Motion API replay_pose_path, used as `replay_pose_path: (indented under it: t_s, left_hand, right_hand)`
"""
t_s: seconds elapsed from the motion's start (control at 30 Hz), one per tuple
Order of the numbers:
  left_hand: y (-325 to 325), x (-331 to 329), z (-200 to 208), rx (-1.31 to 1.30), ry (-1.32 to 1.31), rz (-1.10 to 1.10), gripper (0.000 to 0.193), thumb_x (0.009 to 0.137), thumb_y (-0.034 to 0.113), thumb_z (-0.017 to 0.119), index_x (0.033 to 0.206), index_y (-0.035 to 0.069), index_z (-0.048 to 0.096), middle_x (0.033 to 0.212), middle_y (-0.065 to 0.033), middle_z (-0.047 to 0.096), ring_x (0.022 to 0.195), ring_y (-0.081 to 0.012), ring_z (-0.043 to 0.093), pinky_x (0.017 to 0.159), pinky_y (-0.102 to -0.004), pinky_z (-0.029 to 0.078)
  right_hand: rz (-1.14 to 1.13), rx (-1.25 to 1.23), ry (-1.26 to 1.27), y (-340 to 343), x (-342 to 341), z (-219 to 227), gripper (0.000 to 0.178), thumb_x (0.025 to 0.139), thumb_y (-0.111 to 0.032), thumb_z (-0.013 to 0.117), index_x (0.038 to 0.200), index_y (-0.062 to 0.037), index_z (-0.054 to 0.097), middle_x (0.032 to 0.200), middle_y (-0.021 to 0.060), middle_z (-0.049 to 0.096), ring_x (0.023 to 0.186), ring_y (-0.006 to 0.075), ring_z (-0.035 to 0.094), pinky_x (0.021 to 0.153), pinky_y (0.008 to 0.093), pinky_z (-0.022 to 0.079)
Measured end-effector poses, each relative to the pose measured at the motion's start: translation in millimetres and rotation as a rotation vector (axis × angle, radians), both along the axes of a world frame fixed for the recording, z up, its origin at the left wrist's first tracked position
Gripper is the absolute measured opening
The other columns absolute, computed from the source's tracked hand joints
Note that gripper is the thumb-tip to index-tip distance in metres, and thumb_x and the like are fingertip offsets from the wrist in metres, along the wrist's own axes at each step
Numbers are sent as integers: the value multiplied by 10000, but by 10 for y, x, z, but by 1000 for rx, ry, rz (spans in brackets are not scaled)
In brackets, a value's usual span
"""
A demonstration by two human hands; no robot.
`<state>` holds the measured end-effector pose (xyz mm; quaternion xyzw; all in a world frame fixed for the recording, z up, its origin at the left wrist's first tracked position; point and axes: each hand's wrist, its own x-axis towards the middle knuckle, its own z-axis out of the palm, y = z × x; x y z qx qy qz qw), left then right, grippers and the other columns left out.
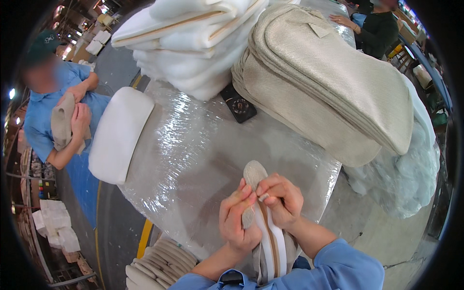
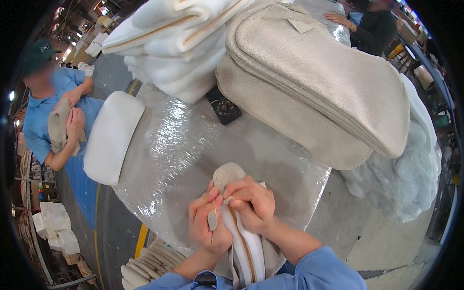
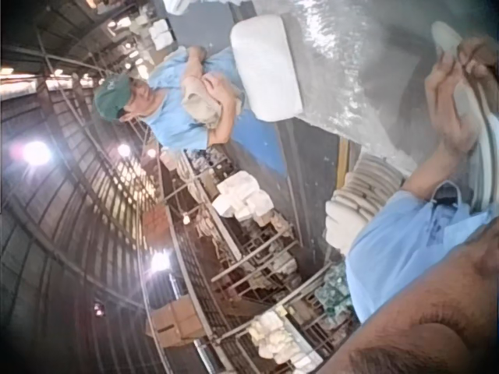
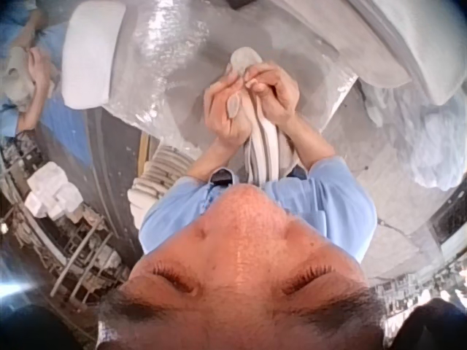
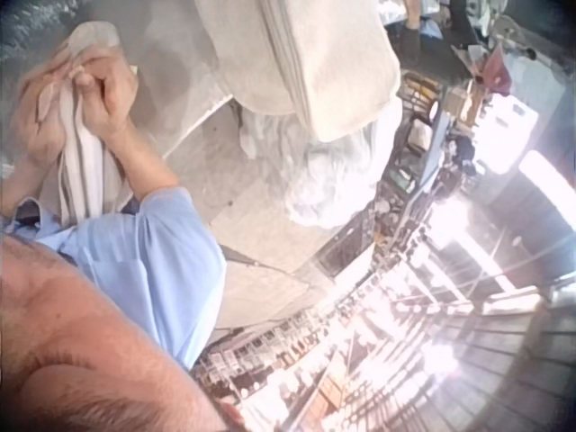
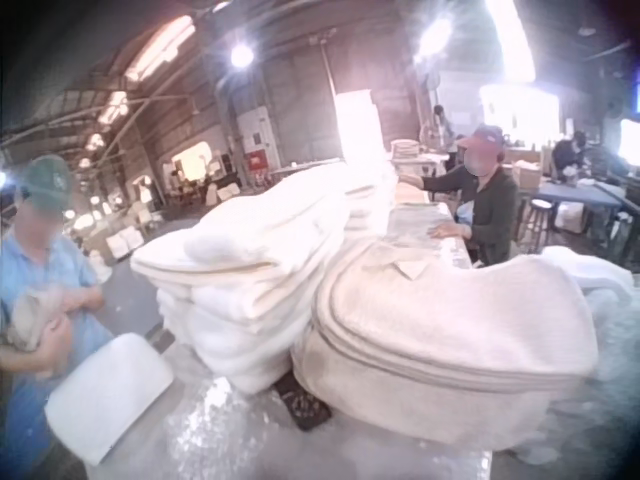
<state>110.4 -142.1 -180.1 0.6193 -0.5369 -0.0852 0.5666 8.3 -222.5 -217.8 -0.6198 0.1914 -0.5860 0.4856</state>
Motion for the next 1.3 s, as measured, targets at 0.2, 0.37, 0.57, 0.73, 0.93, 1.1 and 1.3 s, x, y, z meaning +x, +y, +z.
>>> replay_pose_path:
  t_s: [0.2, 0.37, 0.57, 0.73, 0.93, 1.1, 1.3]
  left_hand:
    - [-162, 433, -99, 48, 560, -332, 446, 1072, 368, 518, 1171, -16, 721, 1292, -179, 667, 1213, -333, 652, 1032, -451, 513]
    - [-783, 912, -107, 463, 714, -414, 554, 1050, 521, 470, 1162, 48, 737, 1230, -162, 675, 1150, -248, 613, 1028, -390, 462]
    - [-684, 481, -37, 453, 721, -490, 385, 1024, 407, 548, 935, 47, 648, 1189, -162, 669, 1198, -262, 569, 1073, -403, 430]
    - [-471, 420, -128, 436, 794, -450, 337, 1041, 403, 543, 1007, 79, 629, 1324, -162, 614, 1331, -281, 522, 1170, -439, 391]
    - [-187, 827, -146, 445, 807, -164, 440, 1058, 445, 522, 1313, 101, 619, 1395, -157, 609, 1249, -276, 601, 1070, -462, 508]
    - [333, 1566, -368, 794, 984, -32, 631, 1035, 549, 563, 1408, 40, 564, 1285, -160, 683, 1098, -314, 685, 983, -453, 551]
    - [1060, 1649, -879, 904, 1237, 48, 665, 1046, 495, 591, 1499, 21, 485, 1396, -165, 633, 1301, -324, 606, 1049, -467, 523]
  right_hand:
    - [19, 88, 72, -191, -48, -93, 142, 1008, -135, 674, 928, -21, 646, 1023, 118, 724, 863, 212, 676, 796, 313, 535]
    - [336, 379, -32, -150, 15, 69, 167, 1054, -144, 616, 974, -7, 668, 1181, 75, 708, 1014, 142, 615, 941, 297, 483]
    - [94, 576, -54, -8, -664, -163, 266, 1109, -190, 510, 1232, -29, 682, 1246, 53, 678, 1075, 137, 588, 1002, 313, 472]
    - [148, 921, 246, 540, -1041, -718, 383, 1109, -297, 512, 1399, -67, 608, 1243, 59, 676, 1145, 193, 613, 1062, 348, 457]
    - [258, 480, 373, 1383, -579, -383, 549, 1087, -396, 500, 1558, -115, 478, 1620, 185, 397, 1498, 326, 387, 1228, 425, 328]
    - [494, -217, 656, 1849, -572, 368, 571, 1077, -441, 498, 1548, -118, 489, 1647, 154, 383, 1490, 348, 402, 1225, 420, 334]
    - [414, 142, 453, 1718, -644, -149, 476, 1072, -330, 533, 1486, -97, 547, 1612, 141, 446, 1410, 347, 512, 1153, 434, 433]
